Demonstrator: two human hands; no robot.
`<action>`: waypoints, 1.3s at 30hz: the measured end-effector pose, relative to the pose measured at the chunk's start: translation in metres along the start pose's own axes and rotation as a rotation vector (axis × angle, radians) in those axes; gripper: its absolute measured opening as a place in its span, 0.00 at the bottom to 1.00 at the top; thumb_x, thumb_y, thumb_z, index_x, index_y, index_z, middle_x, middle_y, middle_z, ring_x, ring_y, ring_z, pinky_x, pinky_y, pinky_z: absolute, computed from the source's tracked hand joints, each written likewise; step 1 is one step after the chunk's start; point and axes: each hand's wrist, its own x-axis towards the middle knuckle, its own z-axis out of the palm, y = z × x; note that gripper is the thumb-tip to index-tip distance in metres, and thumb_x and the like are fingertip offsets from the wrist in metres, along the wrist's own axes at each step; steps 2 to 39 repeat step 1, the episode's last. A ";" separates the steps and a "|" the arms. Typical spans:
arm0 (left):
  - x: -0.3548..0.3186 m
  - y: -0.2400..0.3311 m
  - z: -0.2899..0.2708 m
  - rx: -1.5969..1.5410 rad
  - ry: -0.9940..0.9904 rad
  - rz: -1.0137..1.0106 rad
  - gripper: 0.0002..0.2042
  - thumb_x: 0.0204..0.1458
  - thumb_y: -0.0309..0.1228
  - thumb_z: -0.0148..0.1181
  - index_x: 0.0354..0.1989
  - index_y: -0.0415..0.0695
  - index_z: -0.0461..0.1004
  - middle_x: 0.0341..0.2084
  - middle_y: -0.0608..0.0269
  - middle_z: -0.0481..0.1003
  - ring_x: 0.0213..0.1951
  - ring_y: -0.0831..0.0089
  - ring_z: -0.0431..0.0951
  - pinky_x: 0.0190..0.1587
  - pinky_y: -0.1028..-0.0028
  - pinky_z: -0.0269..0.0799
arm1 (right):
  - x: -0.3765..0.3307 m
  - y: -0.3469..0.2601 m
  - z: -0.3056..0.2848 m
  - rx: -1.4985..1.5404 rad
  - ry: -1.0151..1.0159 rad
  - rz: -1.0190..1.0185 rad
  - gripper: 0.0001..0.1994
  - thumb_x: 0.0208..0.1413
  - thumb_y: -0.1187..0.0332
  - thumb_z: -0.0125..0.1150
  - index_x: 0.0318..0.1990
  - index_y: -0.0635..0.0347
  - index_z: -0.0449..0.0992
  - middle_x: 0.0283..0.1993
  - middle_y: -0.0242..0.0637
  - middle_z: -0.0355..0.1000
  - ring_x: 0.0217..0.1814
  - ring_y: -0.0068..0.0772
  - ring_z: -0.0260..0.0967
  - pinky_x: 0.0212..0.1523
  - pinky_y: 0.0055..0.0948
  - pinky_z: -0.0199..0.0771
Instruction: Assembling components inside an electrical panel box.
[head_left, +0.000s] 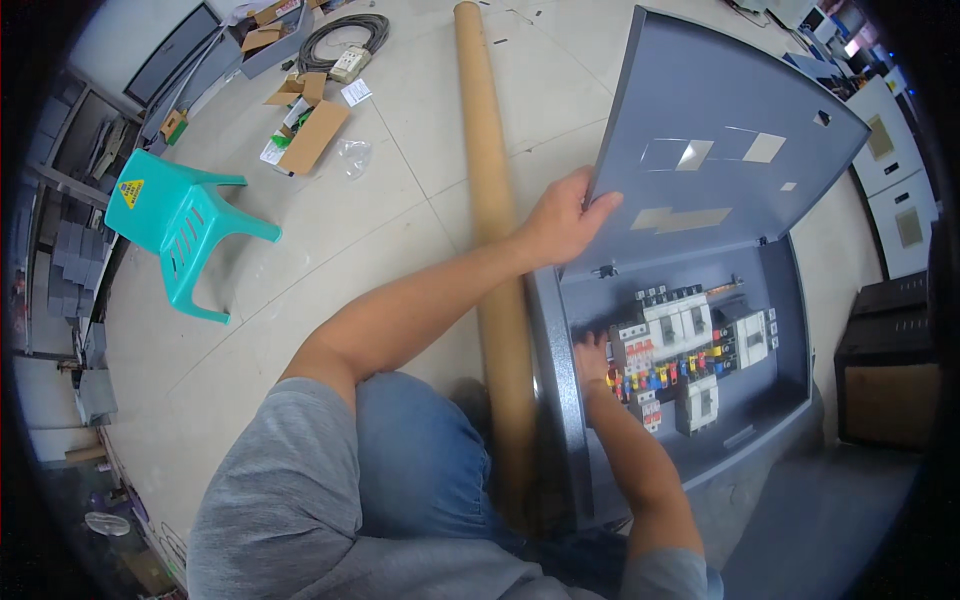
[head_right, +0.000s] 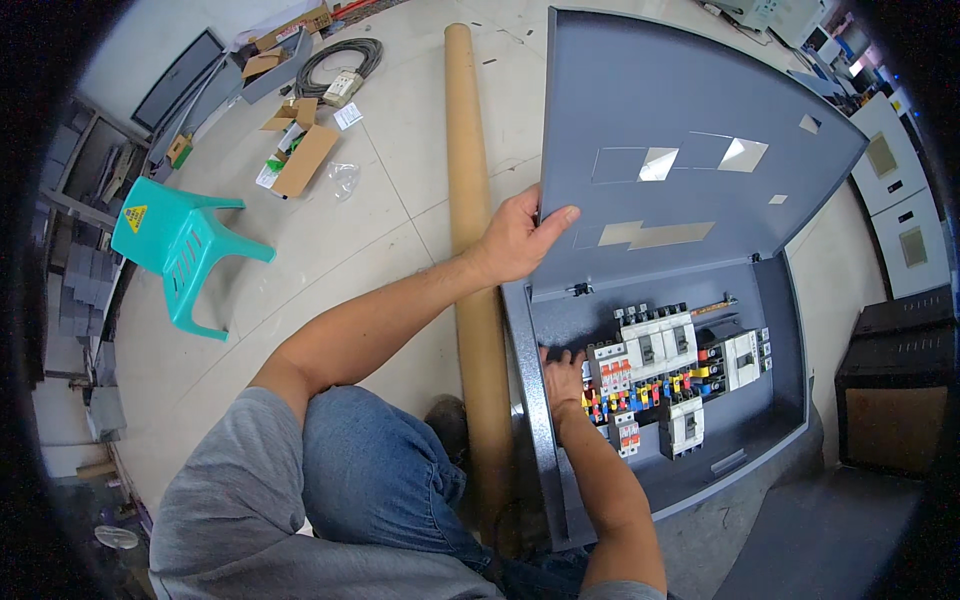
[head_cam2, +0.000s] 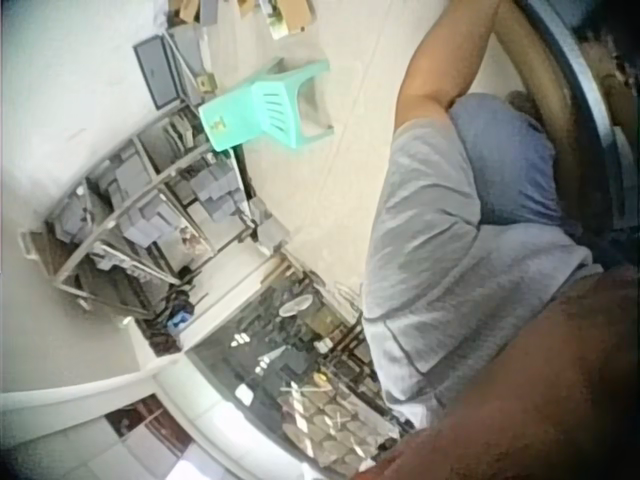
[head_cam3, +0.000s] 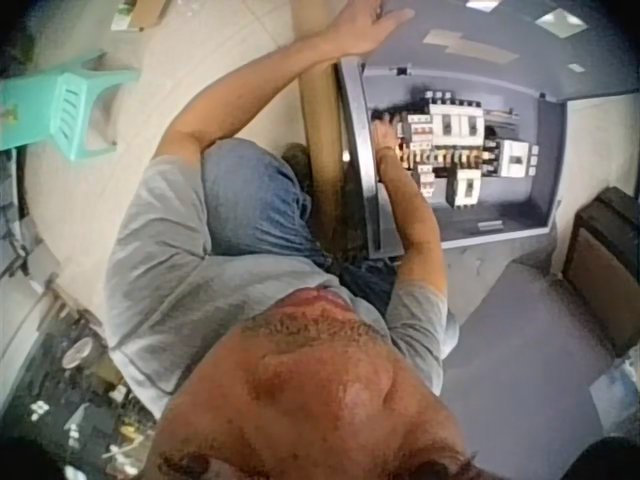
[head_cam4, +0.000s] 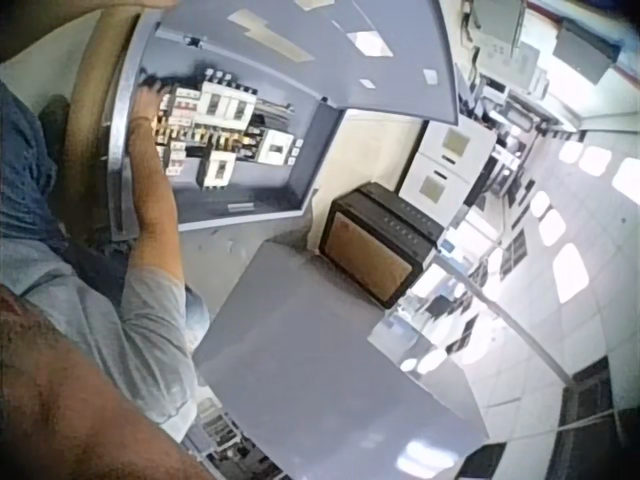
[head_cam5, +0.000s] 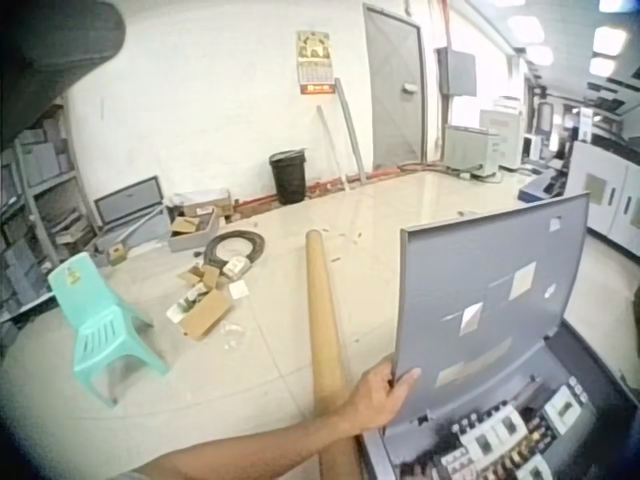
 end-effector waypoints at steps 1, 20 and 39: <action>0.000 -0.001 0.000 -0.004 -0.010 -0.014 0.15 0.57 0.37 0.57 0.39 0.35 0.71 0.26 0.49 0.74 0.28 0.60 0.74 0.34 0.65 0.70 | 0.002 0.000 0.000 0.016 -0.044 0.002 0.25 0.60 0.62 0.45 0.64 0.59 0.59 0.43 0.43 0.79 0.61 0.48 0.64 0.64 0.63 0.46; 0.000 -0.001 0.000 -0.004 -0.010 -0.014 0.15 0.57 0.37 0.57 0.39 0.35 0.71 0.26 0.49 0.74 0.28 0.60 0.74 0.34 0.65 0.70 | 0.002 0.000 0.000 0.016 -0.044 0.002 0.25 0.60 0.62 0.45 0.64 0.59 0.59 0.43 0.43 0.79 0.61 0.48 0.64 0.64 0.63 0.46; 0.000 -0.001 0.000 -0.004 -0.010 -0.014 0.15 0.57 0.37 0.57 0.39 0.35 0.71 0.26 0.49 0.74 0.28 0.60 0.74 0.34 0.65 0.70 | 0.002 0.000 0.000 0.016 -0.044 0.002 0.25 0.60 0.62 0.45 0.64 0.59 0.59 0.43 0.43 0.79 0.61 0.48 0.64 0.64 0.63 0.46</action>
